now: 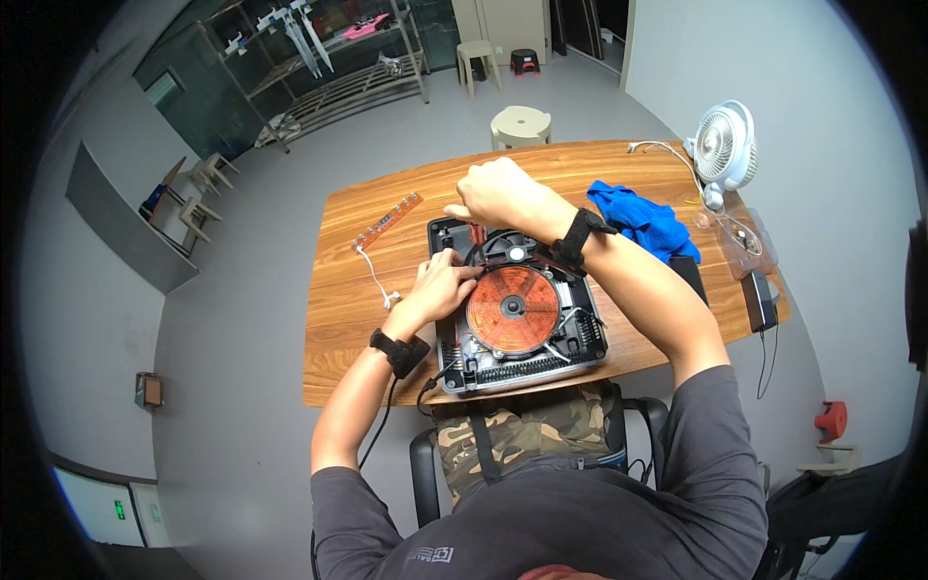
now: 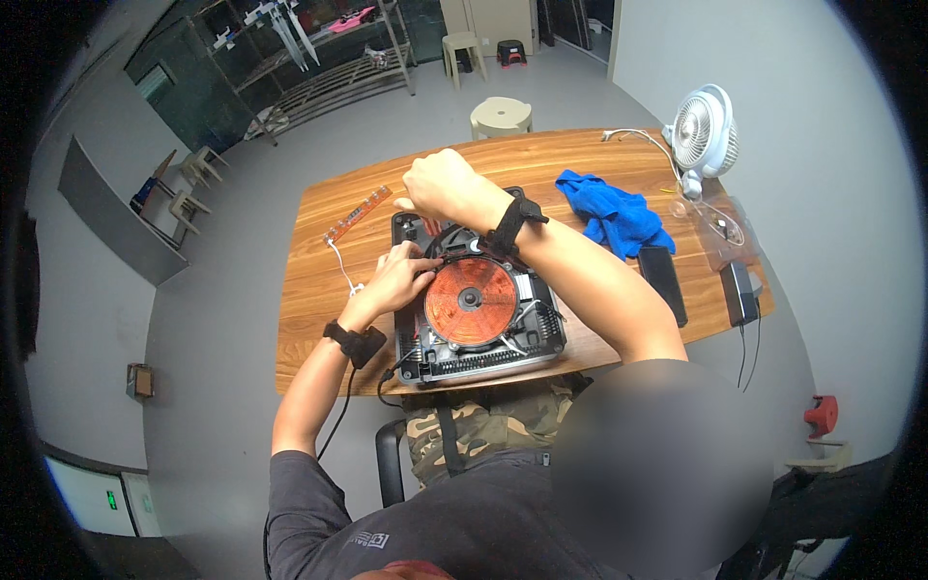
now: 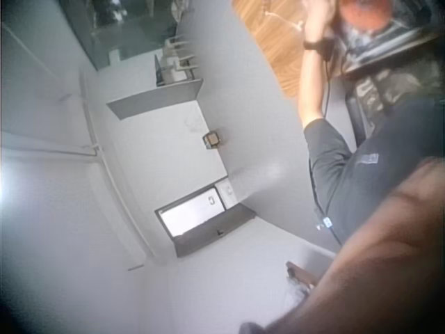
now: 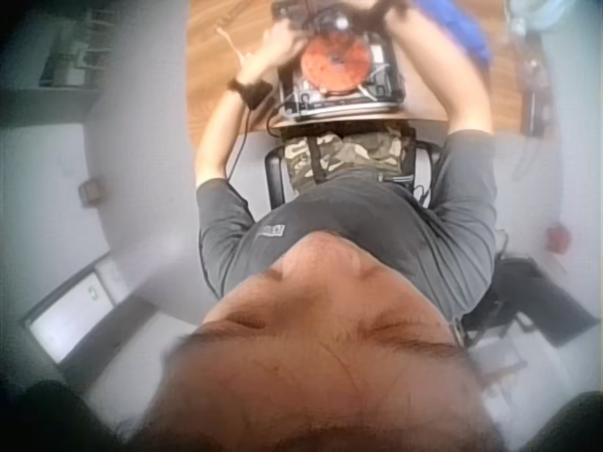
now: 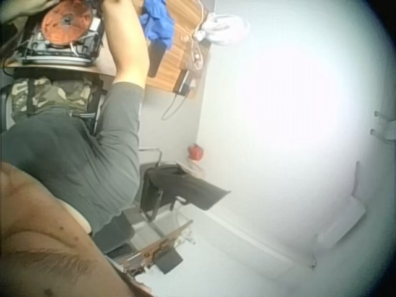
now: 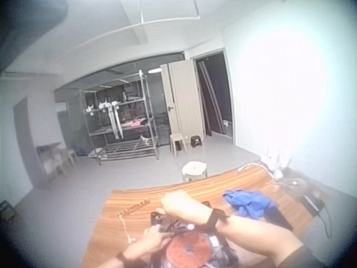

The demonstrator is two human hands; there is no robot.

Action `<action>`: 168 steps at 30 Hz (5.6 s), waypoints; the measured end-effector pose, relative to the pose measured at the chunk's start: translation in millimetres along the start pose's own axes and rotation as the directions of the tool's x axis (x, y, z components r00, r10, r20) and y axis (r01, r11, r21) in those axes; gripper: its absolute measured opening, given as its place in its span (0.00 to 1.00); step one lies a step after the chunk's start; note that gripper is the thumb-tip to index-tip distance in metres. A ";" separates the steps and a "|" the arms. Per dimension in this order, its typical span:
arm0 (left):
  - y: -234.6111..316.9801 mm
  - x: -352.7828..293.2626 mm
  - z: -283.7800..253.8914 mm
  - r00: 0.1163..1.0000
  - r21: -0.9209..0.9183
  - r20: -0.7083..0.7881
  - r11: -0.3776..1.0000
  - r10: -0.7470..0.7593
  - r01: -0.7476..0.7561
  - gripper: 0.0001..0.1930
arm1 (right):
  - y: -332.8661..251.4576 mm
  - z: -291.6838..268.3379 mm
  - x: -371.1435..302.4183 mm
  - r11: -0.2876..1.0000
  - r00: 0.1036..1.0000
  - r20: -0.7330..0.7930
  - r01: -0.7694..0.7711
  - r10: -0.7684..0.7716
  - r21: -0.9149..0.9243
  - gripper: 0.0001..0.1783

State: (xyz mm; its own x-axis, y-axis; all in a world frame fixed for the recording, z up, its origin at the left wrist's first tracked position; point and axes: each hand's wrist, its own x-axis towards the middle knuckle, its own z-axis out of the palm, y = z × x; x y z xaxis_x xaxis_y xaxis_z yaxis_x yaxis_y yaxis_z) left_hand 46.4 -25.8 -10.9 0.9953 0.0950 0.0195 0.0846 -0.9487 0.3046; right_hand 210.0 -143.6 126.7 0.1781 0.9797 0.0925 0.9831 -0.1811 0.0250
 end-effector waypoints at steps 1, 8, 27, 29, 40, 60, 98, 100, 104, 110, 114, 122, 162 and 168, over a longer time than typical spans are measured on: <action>-1.0 -1.1 0.5 1.000 -0.008 0.001 1.000 -0.002 0.002 0.18 | -1.6 -0.9 -0.6 1.000 1.000 0.011 0.000 0.000 0.002 0.25; -2.5 1.8 3.3 1.000 -0.012 -0.016 1.000 0.013 -0.013 0.17 | 5.2 13.4 -5.4 0.983 0.979 -0.191 0.095 -0.065 0.155 0.25; -3.9 1.1 4.9 1.000 0.012 -0.018 1.000 0.014 -0.014 0.18 | -1.7 4.4 -4.4 0.998 0.992 -0.123 -0.026 0.032 0.052 0.21; -2.6 0.9 3.8 1.000 0.002 -0.013 1.000 0.010 -0.010 0.18 | -3.1 0.1 -4.9 0.999 0.992 -0.122 -0.032 0.032 0.007 0.21; -0.9 2.6 0.8 1.000 0.032 -0.008 0.999 0.006 -0.006 0.17 | 3.0 11.9 -4.3 0.986 0.986 -0.160 0.065 -0.040 0.156 0.19; 23.0 50.0 -36.2 0.876 -0.546 -0.449 0.830 -0.175 -0.114 0.17 | -2.4 7.8 -11.3 0.998 0.986 -0.160 -0.047 0.054 0.046 0.31; 15.5 43.0 -44.6 0.940 -0.484 -0.340 0.864 -0.041 -0.137 0.16 | 3.0 5.5 -25.7 0.976 0.968 -0.202 0.176 -0.148 0.127 0.20; 13.1 44.3 -41.9 0.943 -0.559 -0.330 0.814 -0.043 -0.159 0.15 | 4.7 9.0 -23.0 0.977 0.980 -0.166 0.139 -0.112 0.160 0.18; 14.6 45.4 -35.0 0.921 -0.562 -0.389 0.801 -0.038 -0.204 0.16 | -1.9 8.6 -13.1 0.990 0.997 -0.073 0.028 -0.018 0.137 0.19; 18.0 40.1 -47.0 0.945 -0.465 -0.319 0.881 -0.077 -0.085 0.15 | -7.7 -0.8 -18.8 0.995 0.998 -0.055 -0.003 0.008 0.097 0.22; 4.1 45.3 -37.7 0.942 -0.613 -0.333 0.769 -0.047 -0.179 0.16 | 2.6 8.1 -20.4 0.977 0.965 -0.217 0.175 -0.147 0.121 0.23; 17.9 43.7 -43.5 0.927 -0.519 -0.363 0.846 -0.091 -0.121 0.18 | -4.8 6.6 -4.8 0.997 0.999 -0.041 -0.005 0.008 0.079 0.25; 13.0 38.4 -36.3 0.945 -0.521 -0.321 0.845 -0.066 -0.118 0.10 | -2.8 6.6 -13.3 0.992 0.994 -0.110 -0.008 0.022 0.122 0.28; 25.0 32.6 -48.0 0.944 -0.514 -0.326 0.849 -0.058 -0.125 0.11 | -3.4 -4.9 -19.8 0.997 0.998 -0.069 0.005 0.000 0.074 0.29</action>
State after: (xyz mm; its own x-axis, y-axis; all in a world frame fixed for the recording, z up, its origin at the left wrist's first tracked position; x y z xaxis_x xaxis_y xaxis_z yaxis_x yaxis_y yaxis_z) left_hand 78.7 -31.9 43.1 0.9189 0.2427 0.3108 -0.0771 -0.6624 0.7452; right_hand 202.9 -162.9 129.7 0.1753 0.9713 0.1605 0.9843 -0.1697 -0.0486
